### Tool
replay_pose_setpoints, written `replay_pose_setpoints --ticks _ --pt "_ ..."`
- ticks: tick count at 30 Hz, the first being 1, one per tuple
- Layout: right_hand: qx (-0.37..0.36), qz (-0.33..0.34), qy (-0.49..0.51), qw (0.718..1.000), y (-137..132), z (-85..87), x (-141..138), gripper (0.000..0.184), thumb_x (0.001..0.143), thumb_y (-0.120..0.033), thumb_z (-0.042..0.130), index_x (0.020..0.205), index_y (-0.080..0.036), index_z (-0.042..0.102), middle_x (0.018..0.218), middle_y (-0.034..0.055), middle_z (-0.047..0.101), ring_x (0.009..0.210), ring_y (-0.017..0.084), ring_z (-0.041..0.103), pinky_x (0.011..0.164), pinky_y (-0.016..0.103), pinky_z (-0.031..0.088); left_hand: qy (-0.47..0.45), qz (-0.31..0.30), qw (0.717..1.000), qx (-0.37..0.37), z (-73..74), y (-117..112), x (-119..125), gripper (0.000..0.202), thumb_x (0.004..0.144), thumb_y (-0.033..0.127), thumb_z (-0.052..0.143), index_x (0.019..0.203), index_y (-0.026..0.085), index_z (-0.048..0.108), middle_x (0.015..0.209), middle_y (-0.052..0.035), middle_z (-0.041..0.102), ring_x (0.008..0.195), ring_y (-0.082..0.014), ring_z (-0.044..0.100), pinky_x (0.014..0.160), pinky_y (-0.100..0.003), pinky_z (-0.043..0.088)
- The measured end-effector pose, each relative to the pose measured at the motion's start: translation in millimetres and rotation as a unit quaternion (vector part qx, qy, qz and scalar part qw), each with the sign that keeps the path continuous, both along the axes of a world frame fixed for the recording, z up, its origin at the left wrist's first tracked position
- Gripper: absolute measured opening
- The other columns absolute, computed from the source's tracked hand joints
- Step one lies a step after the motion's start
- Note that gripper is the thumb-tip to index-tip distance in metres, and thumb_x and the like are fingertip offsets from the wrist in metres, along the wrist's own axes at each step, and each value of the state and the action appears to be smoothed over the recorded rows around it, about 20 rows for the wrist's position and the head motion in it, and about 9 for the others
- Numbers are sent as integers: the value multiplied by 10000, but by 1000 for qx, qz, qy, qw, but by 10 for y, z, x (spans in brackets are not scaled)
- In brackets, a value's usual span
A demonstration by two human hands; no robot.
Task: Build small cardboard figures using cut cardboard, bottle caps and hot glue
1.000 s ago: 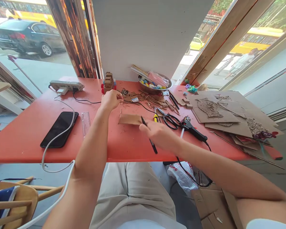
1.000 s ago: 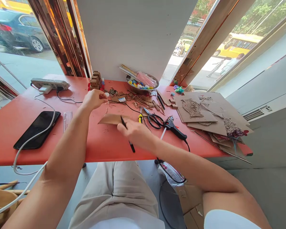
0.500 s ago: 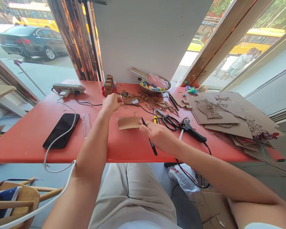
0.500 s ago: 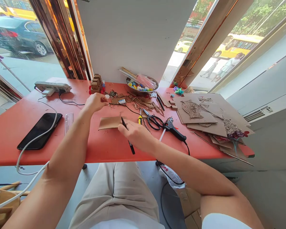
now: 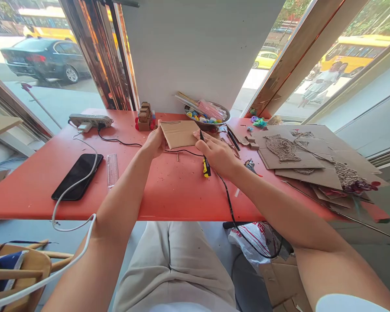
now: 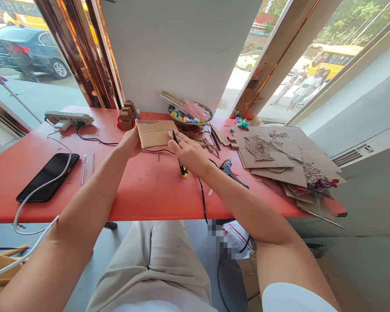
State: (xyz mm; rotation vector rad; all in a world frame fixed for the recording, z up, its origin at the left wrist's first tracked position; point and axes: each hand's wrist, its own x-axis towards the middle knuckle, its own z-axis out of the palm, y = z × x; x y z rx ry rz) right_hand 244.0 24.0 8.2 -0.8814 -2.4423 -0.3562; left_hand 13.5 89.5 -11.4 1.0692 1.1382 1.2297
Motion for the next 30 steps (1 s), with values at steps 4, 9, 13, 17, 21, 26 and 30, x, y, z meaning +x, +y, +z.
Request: replay_pose_setpoints --ticks 4,9,13,17,21,26,30 --pt "-30 -1 17 999 113 -99 -100 367 1059 -100 407 1206 -198 728 1493 135 704 1432 250 648 1210 478 565 -38 -45 998 -8 18 -15 -90 689 968 823 468 1138 217 749 988 -110 831 1056 -301 801 787 -363 664" --pt "-86 -21 100 991 97 -172 -55 321 997 -64 429 1078 -243 683 1478 97 720 1420 254 656 1171 508 572 -17 -72 997 -16 5 -31 -169 456 883 533 795 1176 186 751 913 -84 818 922 -281 817 764 -375 675" --pt "-94 -77 237 964 50 -153 64 97 1007 -189 503 1017 -274 549 1342 130 764 1343 286 708 1067 490 610 -49 -37 998 -11 -39 -4 -167 377 797 273 884 1131 163 747 915 -53 811 805 -201 794 725 -305 673" --pt "-213 -45 371 903 99 -252 44 226 999 -385 590 973 -299 382 1077 96 773 1042 256 809 890 434 664 -76 10 997 6 -67 -9 -114 303 840 259 848 1117 201 739 930 -35 816 845 -185 788 698 -258 669" --pt "-315 -11 439 841 173 -433 -115 454 894 -492 726 892 -305 312 765 -59 608 770 179 743 754 355 660 -82 -4 996 28 -67 -82 13 329 770 301 897 1033 211 722 978 -33 803 964 -217 790 858 -351 680" --pt "-312 -11 503 806 227 -512 -130 479 835 -515 747 867 -307 317 732 -73 551 741 174 689 723 353 655 -1 3 996 84 66 -196 148 314 662 245 904 895 189 700 908 -14 746 927 -221 751 860 -380 654" --pt "-251 -20 479 841 285 -562 55 305 964 -507 603 923 -313 372 797 -28 598 767 204 672 743 378 650 240 15 962 128 230 -431 182 161 769 251 816 747 186 669 724 -10 644 790 -222 693 769 -361 595"
